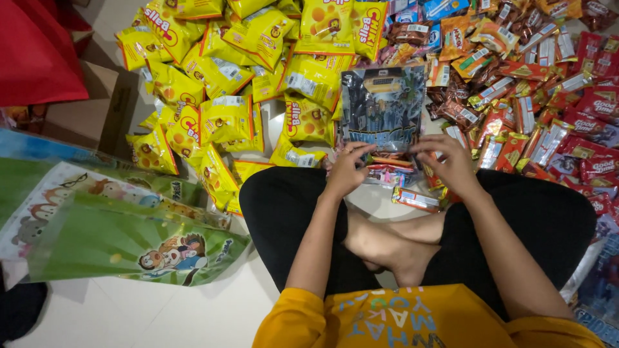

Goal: Sorting and packing various snack packets into larger plastic bags

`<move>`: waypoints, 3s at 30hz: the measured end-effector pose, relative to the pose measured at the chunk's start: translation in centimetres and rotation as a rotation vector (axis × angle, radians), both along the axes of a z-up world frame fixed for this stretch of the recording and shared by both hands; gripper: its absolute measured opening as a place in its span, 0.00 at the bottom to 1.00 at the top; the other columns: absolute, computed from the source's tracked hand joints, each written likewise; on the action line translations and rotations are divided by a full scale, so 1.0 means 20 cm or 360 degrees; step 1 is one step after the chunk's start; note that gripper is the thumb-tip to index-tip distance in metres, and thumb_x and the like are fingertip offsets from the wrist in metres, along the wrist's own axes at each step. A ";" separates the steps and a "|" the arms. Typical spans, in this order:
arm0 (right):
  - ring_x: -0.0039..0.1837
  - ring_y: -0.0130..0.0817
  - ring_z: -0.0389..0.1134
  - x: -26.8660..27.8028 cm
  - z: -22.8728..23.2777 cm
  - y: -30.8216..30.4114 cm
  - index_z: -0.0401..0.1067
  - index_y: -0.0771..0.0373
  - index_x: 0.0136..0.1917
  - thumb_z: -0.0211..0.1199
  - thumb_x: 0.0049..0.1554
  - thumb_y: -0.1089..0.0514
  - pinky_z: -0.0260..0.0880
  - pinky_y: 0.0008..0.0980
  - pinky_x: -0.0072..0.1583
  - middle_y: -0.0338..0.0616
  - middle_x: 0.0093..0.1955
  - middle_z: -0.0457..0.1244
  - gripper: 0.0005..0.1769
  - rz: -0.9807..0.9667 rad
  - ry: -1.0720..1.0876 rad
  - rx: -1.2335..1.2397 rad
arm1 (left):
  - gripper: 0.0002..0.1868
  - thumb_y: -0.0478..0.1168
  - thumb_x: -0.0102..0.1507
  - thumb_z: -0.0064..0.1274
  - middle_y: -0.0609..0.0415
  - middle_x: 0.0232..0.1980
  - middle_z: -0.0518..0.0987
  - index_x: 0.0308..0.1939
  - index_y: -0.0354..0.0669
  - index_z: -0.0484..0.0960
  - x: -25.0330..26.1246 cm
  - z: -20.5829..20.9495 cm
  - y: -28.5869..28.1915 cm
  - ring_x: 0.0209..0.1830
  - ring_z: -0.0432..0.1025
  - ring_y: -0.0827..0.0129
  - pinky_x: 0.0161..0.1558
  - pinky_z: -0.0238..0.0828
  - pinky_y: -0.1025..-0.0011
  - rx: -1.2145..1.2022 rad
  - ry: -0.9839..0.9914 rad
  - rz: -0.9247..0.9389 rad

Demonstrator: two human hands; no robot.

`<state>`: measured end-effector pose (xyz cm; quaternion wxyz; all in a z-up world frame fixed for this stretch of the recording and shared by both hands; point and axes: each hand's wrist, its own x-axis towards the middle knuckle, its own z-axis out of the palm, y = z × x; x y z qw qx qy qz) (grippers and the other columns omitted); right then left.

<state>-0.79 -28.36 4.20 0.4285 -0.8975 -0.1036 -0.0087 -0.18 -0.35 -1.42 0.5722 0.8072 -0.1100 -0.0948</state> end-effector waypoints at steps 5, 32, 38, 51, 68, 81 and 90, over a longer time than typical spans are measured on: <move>0.66 0.64 0.67 -0.06 -0.06 0.05 0.84 0.46 0.50 0.73 0.52 0.53 0.70 0.57 0.62 0.57 0.66 0.67 0.10 0.0243 0.0198 -0.0194 | 0.35 0.32 0.51 0.54 0.49 0.63 0.73 0.63 0.58 0.81 0.00 -0.03 0.00 0.47 0.81 0.48 0.56 0.76 0.57 0.0072 0.0020 -0.0002; 0.67 0.56 0.68 -0.15 -0.22 0.07 0.80 0.56 0.60 0.61 0.58 0.72 0.64 0.53 0.69 0.53 0.61 0.69 0.20 -0.0027 0.0072 0.0447 | 0.47 0.49 0.42 0.81 0.41 0.53 0.83 0.62 0.45 0.78 0.50 0.21 0.65 0.56 0.78 0.48 0.56 0.74 0.58 0.0353 0.0417 0.0891; 0.64 0.56 0.68 -0.16 -0.29 0.06 0.80 0.57 0.61 0.62 0.58 0.72 0.65 0.52 0.66 0.55 0.61 0.69 0.20 -0.0044 0.0029 0.0462 | 0.42 0.45 0.51 0.78 0.41 0.52 0.78 0.65 0.43 0.74 0.38 0.49 0.69 0.52 0.74 0.52 0.54 0.73 0.62 -0.0051 0.0114 0.0760; 0.69 0.60 0.66 -0.19 -0.36 0.04 0.79 0.56 0.63 0.61 0.60 0.70 0.63 0.54 0.70 0.57 0.62 0.68 0.20 -0.0086 0.0084 0.0422 | 0.29 0.45 0.49 0.75 0.55 0.38 0.75 0.48 0.36 0.81 0.25 1.14 0.40 0.35 0.73 0.70 0.37 0.72 0.78 -0.0427 0.0175 0.0644; 0.62 0.56 0.68 -0.16 -0.49 0.01 0.79 0.51 0.63 0.63 0.60 0.68 0.66 0.50 0.66 0.51 0.58 0.68 0.20 -0.0123 -0.0005 0.0323 | 0.28 0.50 0.52 0.72 0.46 0.40 0.82 0.50 0.42 0.81 0.28 0.84 0.30 0.42 0.77 0.60 0.44 0.75 0.67 -0.0192 -0.0005 0.0592; 0.56 0.62 0.69 -0.18 -0.64 0.05 0.80 0.63 0.57 0.71 0.51 0.66 0.72 0.53 0.56 0.57 0.52 0.68 0.18 -0.0501 -0.0018 0.0173 | 0.30 0.59 0.58 0.64 0.57 0.59 0.84 0.63 0.66 0.78 0.31 0.58 -0.09 0.61 0.76 0.50 0.61 0.73 0.51 0.1050 -0.0279 -0.0562; 0.60 0.54 0.70 -0.18 -0.50 0.10 0.80 0.51 0.61 0.68 0.47 0.66 0.71 0.47 0.61 0.49 0.57 0.69 0.28 -0.0431 0.0084 0.0369 | 0.29 0.49 0.55 0.68 0.65 0.53 0.85 0.60 0.73 0.80 0.30 0.59 -0.15 0.55 0.79 0.59 0.54 0.77 0.55 0.1582 -0.0445 -0.0772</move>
